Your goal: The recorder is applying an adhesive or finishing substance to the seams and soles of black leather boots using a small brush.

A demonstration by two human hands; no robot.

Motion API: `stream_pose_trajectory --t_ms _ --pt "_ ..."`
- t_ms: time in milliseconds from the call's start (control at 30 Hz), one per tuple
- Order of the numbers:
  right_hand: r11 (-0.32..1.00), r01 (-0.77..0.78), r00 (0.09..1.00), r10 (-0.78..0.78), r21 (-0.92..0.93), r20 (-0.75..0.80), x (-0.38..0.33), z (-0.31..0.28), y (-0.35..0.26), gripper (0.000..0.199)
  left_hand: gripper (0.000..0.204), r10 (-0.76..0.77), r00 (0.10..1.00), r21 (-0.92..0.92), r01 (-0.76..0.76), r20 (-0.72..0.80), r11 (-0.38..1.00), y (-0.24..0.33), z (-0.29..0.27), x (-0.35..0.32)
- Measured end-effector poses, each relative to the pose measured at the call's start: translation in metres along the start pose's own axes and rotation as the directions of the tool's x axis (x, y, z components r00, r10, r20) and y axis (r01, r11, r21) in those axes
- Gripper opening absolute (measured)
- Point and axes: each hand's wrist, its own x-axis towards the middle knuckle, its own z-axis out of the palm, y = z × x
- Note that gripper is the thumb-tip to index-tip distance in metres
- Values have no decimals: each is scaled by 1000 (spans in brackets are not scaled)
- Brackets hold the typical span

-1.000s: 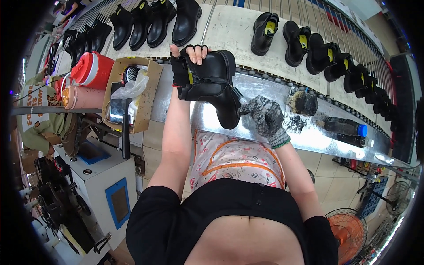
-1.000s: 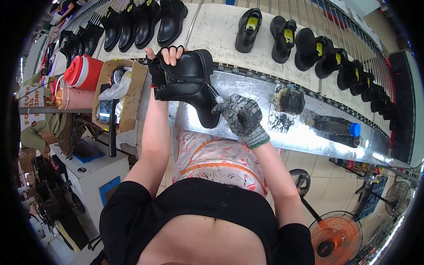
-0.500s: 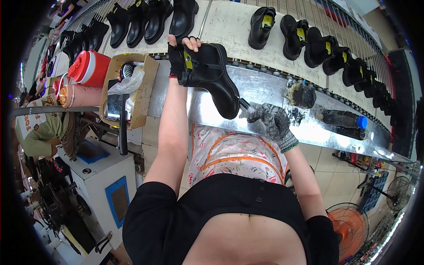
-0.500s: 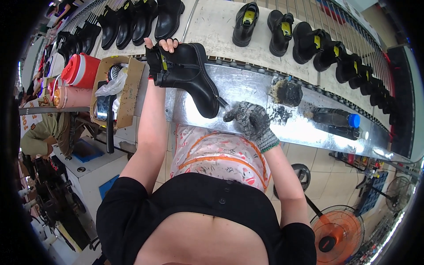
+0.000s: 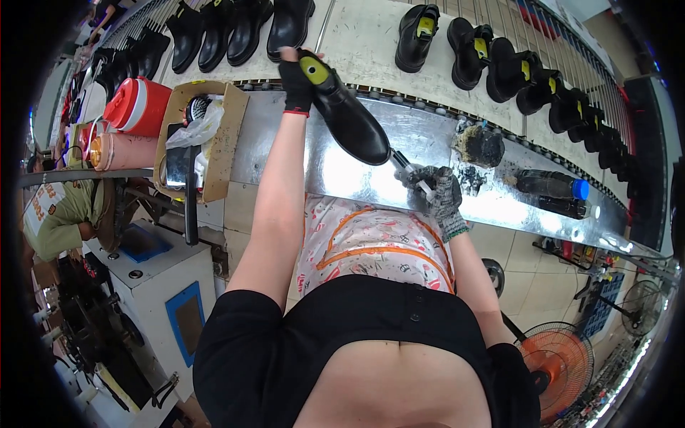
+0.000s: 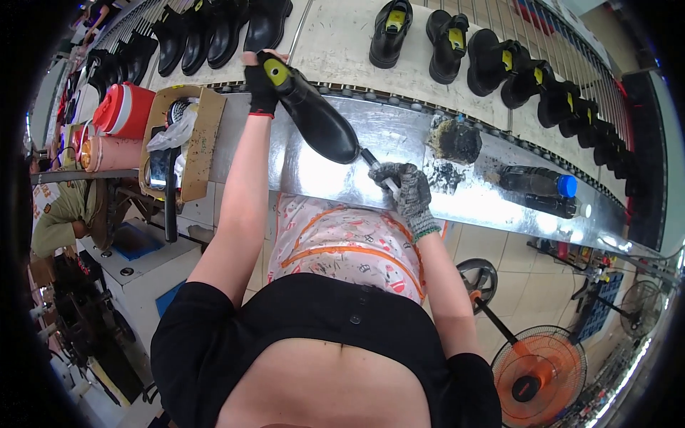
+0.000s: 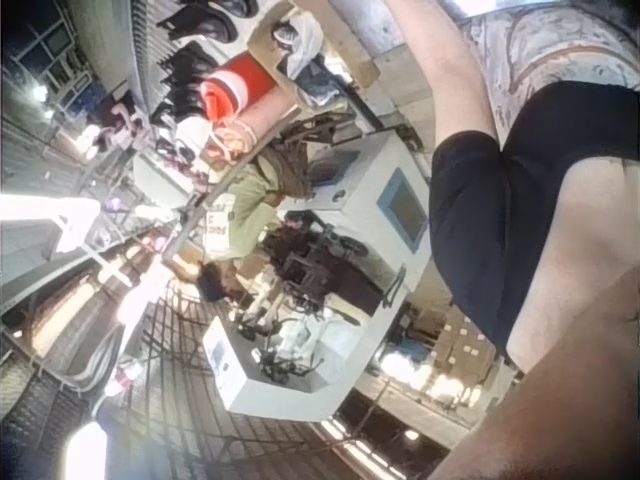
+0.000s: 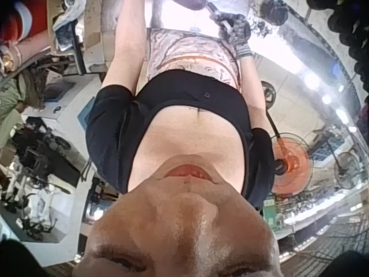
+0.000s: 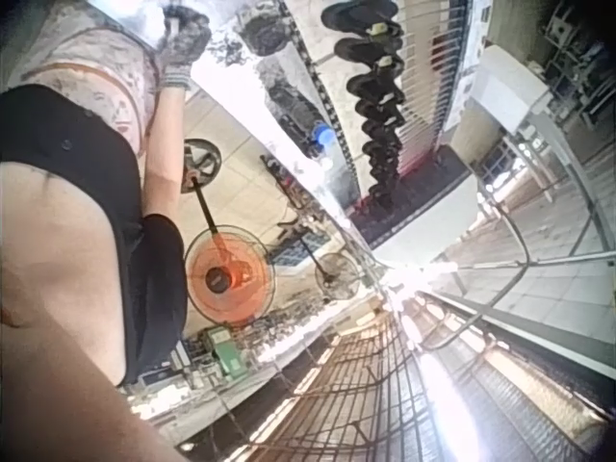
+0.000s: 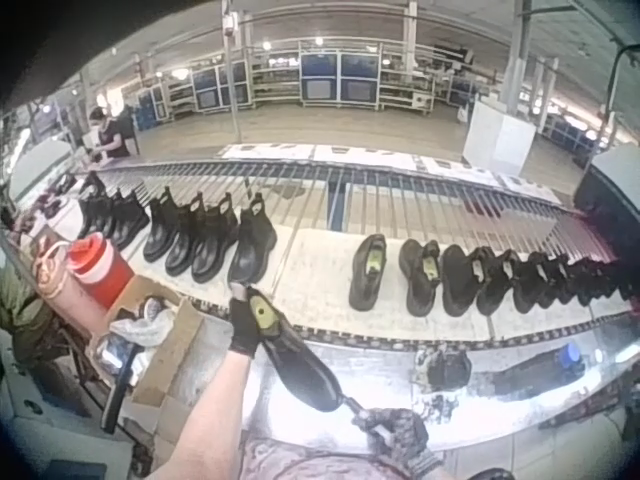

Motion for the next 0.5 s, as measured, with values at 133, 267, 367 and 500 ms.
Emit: stream_pose_trajectory --t_ms 133,267,367,500 --pt "994 -91 988 97 60 -119 -8 9 -15 29 53 281 960 543 -234 -4 806 1 10 -10" --pt "990 -17 982 -10 -142 -188 -15 14 -35 19 59 241 969 650 -220 58 728 15 6 -13" --pt "944 -19 970 -62 -330 -234 -14 4 -35 37 67 222 970 724 -221 95 654 28 6 -20" --pt "898 12 952 -145 -439 -270 -13 5 -39 72 73 244 963 804 -235 116 547 49 6 -38"
